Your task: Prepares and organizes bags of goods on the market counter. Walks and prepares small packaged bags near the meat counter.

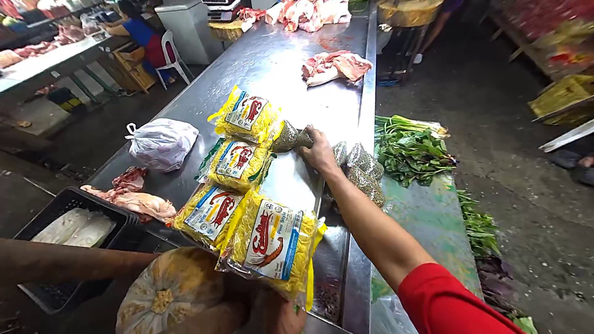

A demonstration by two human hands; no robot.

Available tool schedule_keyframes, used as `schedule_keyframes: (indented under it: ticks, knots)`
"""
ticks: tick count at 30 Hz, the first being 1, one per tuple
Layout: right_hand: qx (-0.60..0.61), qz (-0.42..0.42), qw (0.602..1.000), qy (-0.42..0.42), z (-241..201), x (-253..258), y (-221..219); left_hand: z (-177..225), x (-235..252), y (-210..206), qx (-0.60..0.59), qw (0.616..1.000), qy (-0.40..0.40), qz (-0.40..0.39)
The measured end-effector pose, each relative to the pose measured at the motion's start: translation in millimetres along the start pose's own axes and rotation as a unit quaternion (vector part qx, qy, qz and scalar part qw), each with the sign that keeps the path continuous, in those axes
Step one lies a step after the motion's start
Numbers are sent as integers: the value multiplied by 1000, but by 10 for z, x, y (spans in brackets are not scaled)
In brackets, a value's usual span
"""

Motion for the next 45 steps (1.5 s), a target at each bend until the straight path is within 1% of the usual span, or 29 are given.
schedule_keyframes:
  ticks: [4,5,8,9,11,13,15,17,19,21,23,25,27,29,30,32,34,36,37,38,39,41,43,45]
  knots:
    - [-75,76,994,20,-247,5,238,12,26,51,-14,1000,0,11]
    - [-97,72,992,27,-296,16,233,19,29,60,-17,1000,0,12]
    - [-155,-14,986,64,-293,42,-42,48,39,75,-23,1000,1,8]
    - [-166,-27,983,75,-258,43,-120,52,41,78,-23,1000,4,6]
    - [-151,-32,985,74,-193,31,-178,52,40,75,-22,1000,8,4]
    - [-111,-15,990,82,-181,-78,-103,49,29,62,-16,1000,8,8]
    - [-48,19,994,95,-198,-305,159,49,13,34,-14,1000,6,14]
    - [31,50,992,107,-168,-704,598,38,-4,5,-14,1000,11,13]
    - [115,57,987,96,122,-1185,1046,7,-24,-12,-17,1000,20,10]
    - [227,70,970,54,661,-1700,1526,-19,-55,-134,-29,999,26,-7]
    - [321,78,944,-9,1286,-2214,1912,-98,-127,-321,-37,998,35,-39]
    - [332,72,938,-64,1806,-2646,2164,-207,-196,-483,-54,994,52,-84]
    - [276,32,955,-108,2135,-2994,2302,-168,-140,-455,-61,991,49,-105]
    - [179,-56,970,-157,2353,-3388,2281,-50,-120,-383,-65,983,54,-162]
    - [139,-114,969,-171,2441,-3585,2215,-31,-108,-401,-63,978,58,-189]
    - [83,-234,953,-172,2568,-3966,2019,-17,-97,-429,-26,980,38,-193]
    - [57,-353,918,-172,2664,-4312,1704,-15,-68,-398,-1,985,23,-174]
    - [18,-466,864,-192,2766,-4663,1290,-38,-76,-383,9,986,24,-163]
    - [-8,-499,842,-206,2841,-4795,1072,-42,-68,-387,12,986,27,-163]
    - [-39,-506,831,-226,2948,-4887,871,-40,-66,-395,15,985,32,-169]
    - [-74,-492,829,-255,3092,-4947,705,-37,-73,-401,20,984,35,-176]
    - [-137,-426,837,-315,3421,-4973,517,-26,-81,-401,26,984,33,-171]
    - [-174,-357,857,-330,3631,-4897,527,-4,-66,-385,34,987,26,-156]
    - [-188,-313,878,-310,3705,-4790,705,3,-55,-364,36,988,22,-145]
Point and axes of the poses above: each hand's wrist, its own x-axis towards the middle knuckle, its own y-axis out of the back of the hand, z = x × y, the point moved 10 cm from there along x, towards the middle knuckle, and after that the axes turned 7 degrees about -y, right-handed, at the moved point
